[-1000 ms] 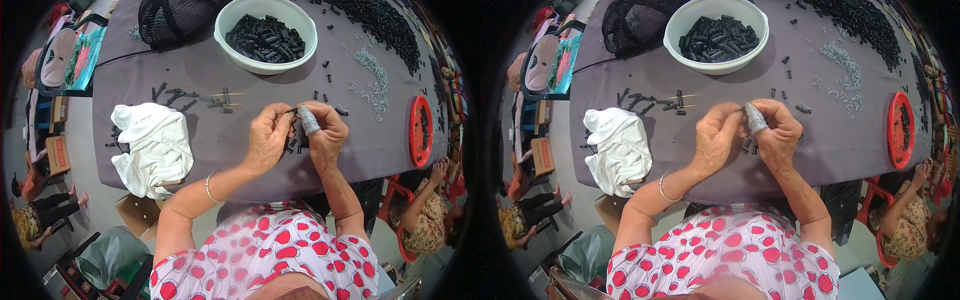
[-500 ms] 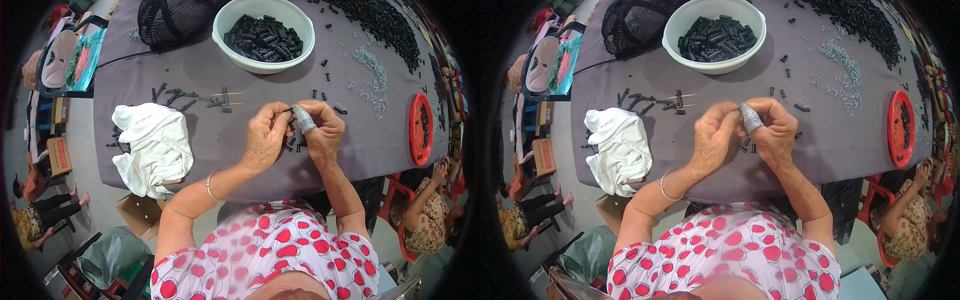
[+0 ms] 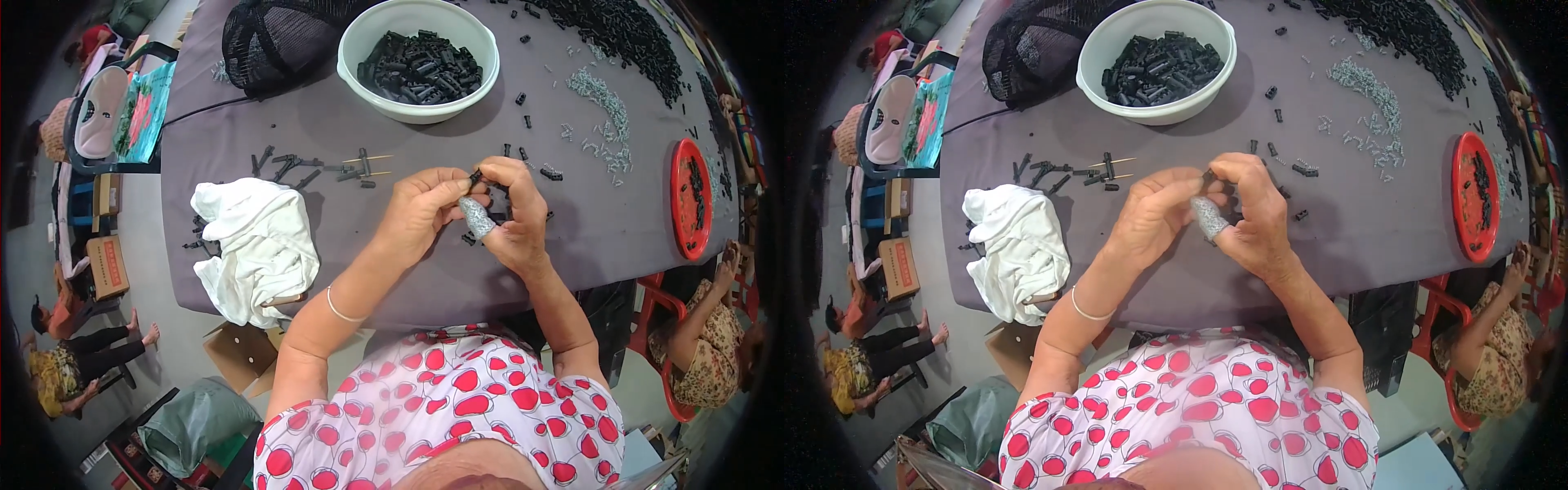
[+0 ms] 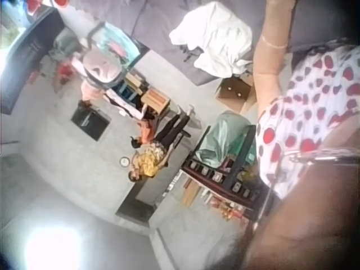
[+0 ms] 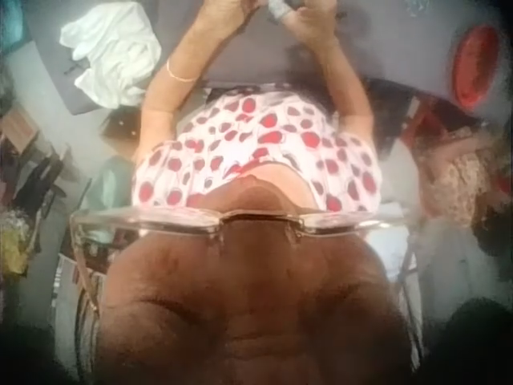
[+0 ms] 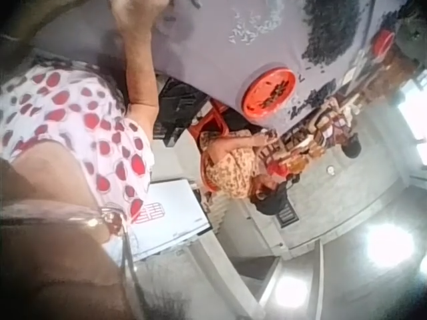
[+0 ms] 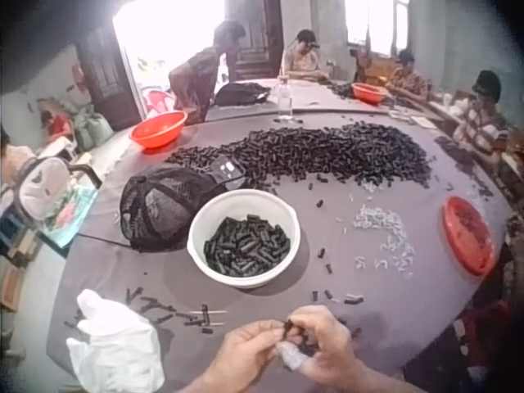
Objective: Assembling small black plastic components at a workshop table.
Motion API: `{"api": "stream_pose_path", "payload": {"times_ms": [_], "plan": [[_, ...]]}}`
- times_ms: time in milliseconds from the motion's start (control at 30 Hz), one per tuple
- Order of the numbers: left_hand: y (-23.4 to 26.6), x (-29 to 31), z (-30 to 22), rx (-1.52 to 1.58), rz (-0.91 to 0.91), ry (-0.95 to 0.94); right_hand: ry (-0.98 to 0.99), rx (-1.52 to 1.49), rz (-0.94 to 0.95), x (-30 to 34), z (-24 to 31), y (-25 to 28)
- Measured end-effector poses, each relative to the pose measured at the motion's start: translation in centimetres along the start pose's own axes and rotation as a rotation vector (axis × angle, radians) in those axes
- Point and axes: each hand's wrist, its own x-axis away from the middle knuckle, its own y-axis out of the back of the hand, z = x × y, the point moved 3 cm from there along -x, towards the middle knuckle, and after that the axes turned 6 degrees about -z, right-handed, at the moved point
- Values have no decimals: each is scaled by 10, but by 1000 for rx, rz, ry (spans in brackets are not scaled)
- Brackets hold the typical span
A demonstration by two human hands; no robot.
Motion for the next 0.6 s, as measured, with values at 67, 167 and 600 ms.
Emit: {"api": "stream_pose_path", "payload": {"times_ms": [67, 167, 600], "plan": [[-1, 0, -1, -5, 5, 25, 35, 69, 26, 0, 2, 1], [0, 1, -1, -23, 11, 45, 44, 85, 24, 1, 1, 1], [-3, 5, 2, -221, -55, -122, 108, 100, 40, 8, 2, -1]]}}
